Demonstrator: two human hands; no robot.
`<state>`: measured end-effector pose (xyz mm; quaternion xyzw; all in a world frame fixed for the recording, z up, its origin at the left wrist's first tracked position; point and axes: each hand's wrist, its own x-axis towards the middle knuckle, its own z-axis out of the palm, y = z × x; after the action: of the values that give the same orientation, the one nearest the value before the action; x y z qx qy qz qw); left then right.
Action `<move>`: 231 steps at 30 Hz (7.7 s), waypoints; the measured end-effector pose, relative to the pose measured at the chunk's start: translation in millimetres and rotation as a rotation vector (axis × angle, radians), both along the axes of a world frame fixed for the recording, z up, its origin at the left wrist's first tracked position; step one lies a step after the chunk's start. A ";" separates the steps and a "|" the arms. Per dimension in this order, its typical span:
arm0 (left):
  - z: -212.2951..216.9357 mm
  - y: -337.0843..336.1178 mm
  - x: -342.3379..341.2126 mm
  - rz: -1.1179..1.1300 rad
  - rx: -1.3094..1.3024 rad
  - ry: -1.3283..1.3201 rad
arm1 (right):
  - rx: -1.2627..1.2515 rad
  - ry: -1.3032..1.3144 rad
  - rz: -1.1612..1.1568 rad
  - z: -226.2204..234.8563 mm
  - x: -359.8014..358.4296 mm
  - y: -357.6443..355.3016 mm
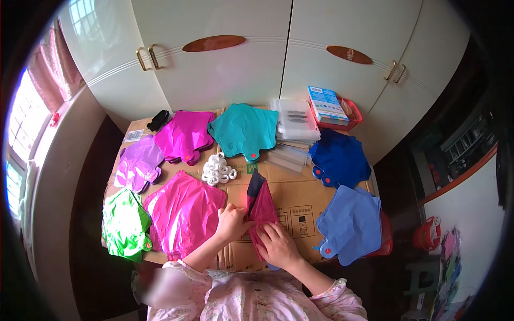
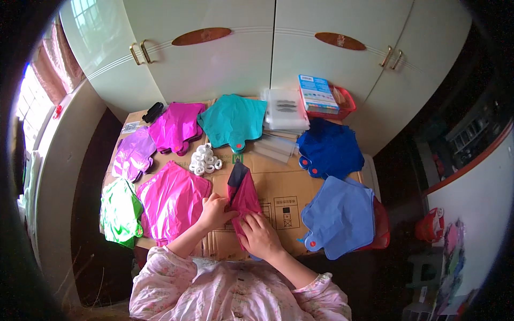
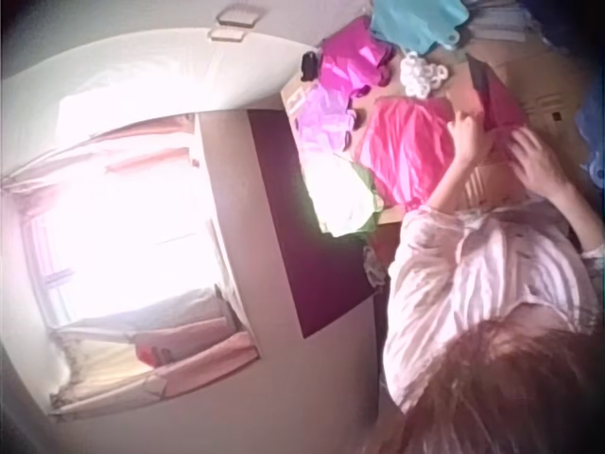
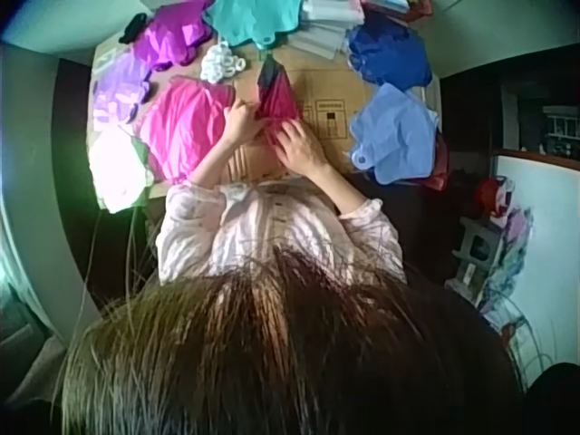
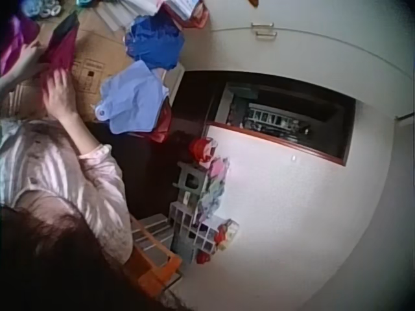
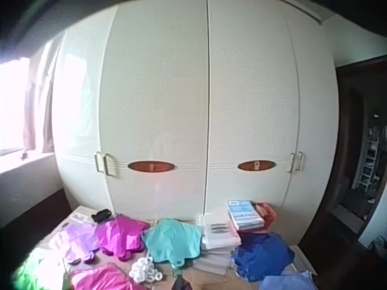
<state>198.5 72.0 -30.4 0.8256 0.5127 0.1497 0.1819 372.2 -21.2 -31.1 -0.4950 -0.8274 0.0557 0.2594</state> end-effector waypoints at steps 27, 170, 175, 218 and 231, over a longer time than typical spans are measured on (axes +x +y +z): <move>-10.6 -13.3 -2.7 -0.050 0.146 -0.142 | 0.114 -0.057 -0.129 -7.0 5.8 4.6; -1.5 -111.7 -51.6 -0.623 0.519 -0.314 | -0.171 -0.295 0.466 6.0 48.8 -35.0; 31.9 -104.2 -39.0 -0.304 0.241 -0.538 | -0.388 0.427 0.428 15.9 49.3 -42.4; 35.8 -64.4 -27.9 0.109 -0.442 -0.910 | -0.601 1.056 -0.191 34.0 15.0 -19.5; 33.5 -44.0 -34.3 0.102 -0.777 -0.913 | -0.727 0.827 -0.107 16.0 38.9 6.6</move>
<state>164.2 28.0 3.1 0.5253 0.4388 0.2995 0.6646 411.1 -14.6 -15.1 -0.5309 -0.5577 0.5143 0.3776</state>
